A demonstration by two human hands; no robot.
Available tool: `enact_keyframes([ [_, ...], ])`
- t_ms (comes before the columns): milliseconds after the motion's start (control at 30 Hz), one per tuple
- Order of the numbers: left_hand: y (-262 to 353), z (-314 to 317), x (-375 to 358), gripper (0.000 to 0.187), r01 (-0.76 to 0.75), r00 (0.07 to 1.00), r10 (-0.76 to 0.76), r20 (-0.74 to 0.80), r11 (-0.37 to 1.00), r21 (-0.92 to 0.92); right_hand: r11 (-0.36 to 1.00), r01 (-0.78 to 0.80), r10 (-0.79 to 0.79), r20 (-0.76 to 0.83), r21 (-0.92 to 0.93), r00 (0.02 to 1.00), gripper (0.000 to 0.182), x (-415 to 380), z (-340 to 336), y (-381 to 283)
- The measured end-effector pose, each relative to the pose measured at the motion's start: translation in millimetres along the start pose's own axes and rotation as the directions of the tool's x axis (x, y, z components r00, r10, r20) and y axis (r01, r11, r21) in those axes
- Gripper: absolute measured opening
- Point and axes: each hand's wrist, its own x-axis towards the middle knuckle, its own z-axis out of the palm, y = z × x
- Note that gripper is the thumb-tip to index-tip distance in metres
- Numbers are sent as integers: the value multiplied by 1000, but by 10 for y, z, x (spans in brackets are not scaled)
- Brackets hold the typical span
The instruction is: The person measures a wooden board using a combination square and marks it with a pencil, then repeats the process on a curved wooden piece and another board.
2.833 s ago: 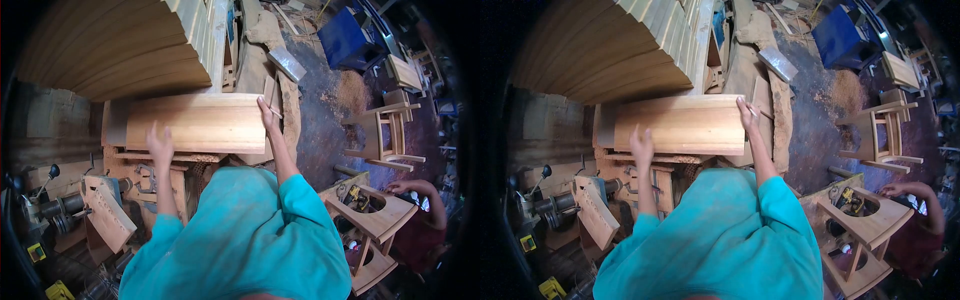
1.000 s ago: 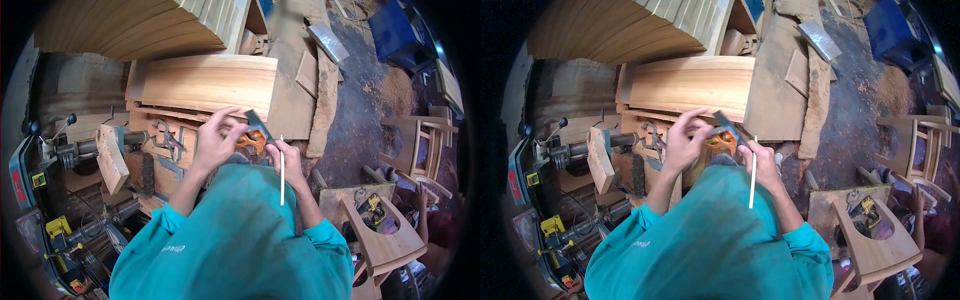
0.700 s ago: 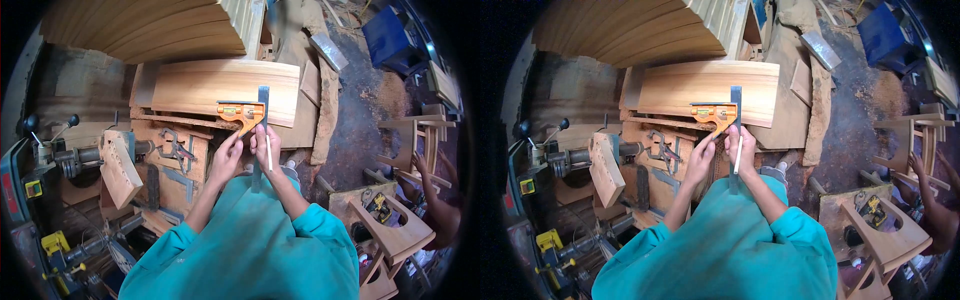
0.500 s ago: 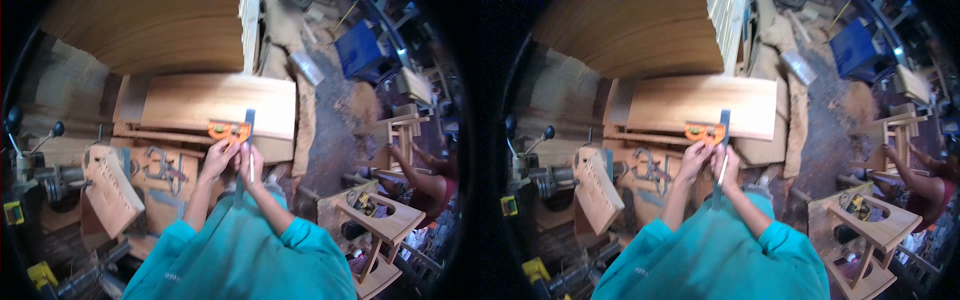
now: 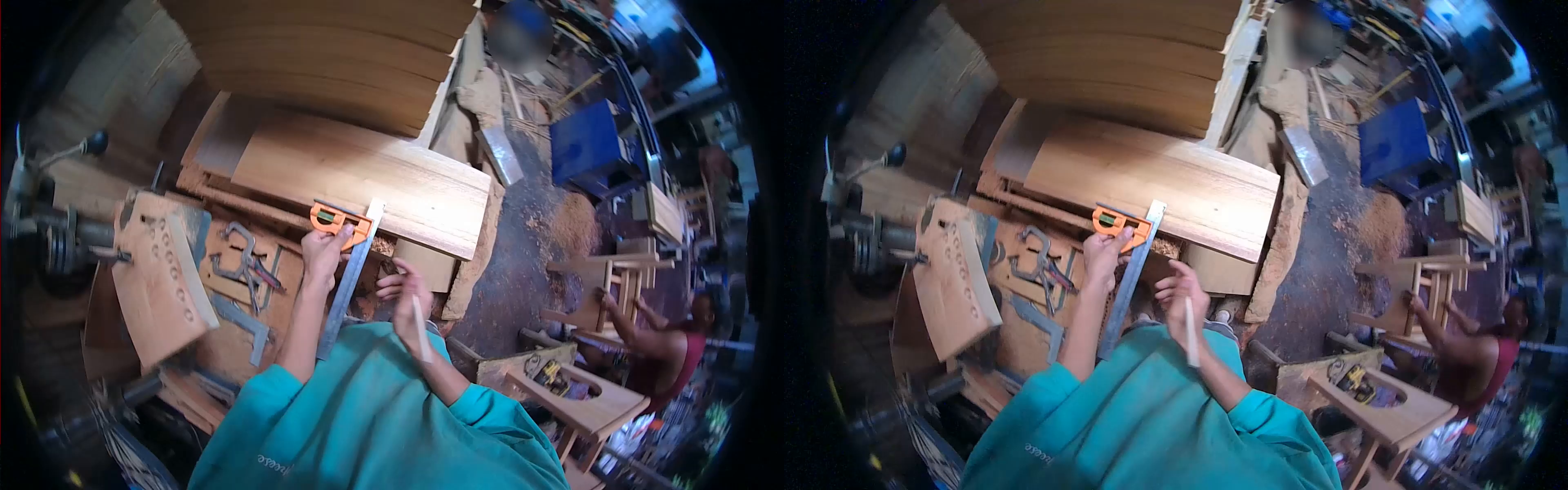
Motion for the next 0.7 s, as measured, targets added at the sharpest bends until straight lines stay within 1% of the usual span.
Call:
enact_keyframes([
  [33,17,36,-27,16,-10,1000,10,-11,1000,-29,997,55,-56,34,46,998,78,41,-184,-38],
  [67,-34,48,-4,16,3,999,-5,-35,999,-31,991,128,-125,89,-26,988,89,87,-382,-81],
  [100,-84,54,54,17,12,998,-14,-54,999,-31,970,235,-226,128,-59,966,90,183,-536,-122],
  [133,-130,76,96,17,-10,997,10,-75,1000,-10,952,288,-271,150,-106,951,90,297,-674,-139],
  [167,-114,114,118,19,21,994,-19,-104,1000,17,927,342,-316,172,-151,933,91,417,-777,-160],
  [233,-10,190,77,27,92,980,-88,-178,996,9,952,304,-292,192,-36,937,89,592,-894,-228],
  [267,-27,174,92,32,72,981,-56,-185,994,83,954,299,-294,199,3,935,88,667,-954,-181],
  [300,6,164,59,31,57,986,-37,-161,991,121,959,284,-281,193,14,940,88,751,-989,-182],
  [367,-35,47,105,30,48,992,-24,-122,979,198,966,256,-259,258,45,931,80,866,-1044,-211],
  [400,-38,28,95,28,69,990,-39,-133,972,223,969,240,-245,255,50,935,80,895,-1059,-240],
  [467,44,91,41,28,88,985,-47,-165,963,253,974,228,-223,282,15,933,68,968,-1043,-301],
  [500,44,90,15,28,110,979,-57,-193,955,276,986,155,-165,289,59,943,46,1003,-1011,-301],
  [533,-32,61,67,32,119,976,-70,-206,964,238,973,231,-213,301,-26,929,38,1086,-956,-274],
  [567,-44,47,74,32,133,976,-83,-201,959,251,945,308,-258,321,-114,911,30,1167,-903,-264],
  [600,-42,46,96,33,138,979,-100,-180,967,214,978,196,-165,316,-69,934,23,1217,-841,-285],
  [633,-46,48,106,35,149,980,-122,-159,973,174,980,185,-155,300,-75,941,23,1293,-777,-331],
  [667,-43,59,91,33,167,976,-146,-159,977,130,987,161,-144,321,-27,936,21,1382,-712,-372],
  [700,-70,47,100,33,183,975,-162,-155,974,131,990,137,-135,345,20,929,20,1477,-644,-366],
])
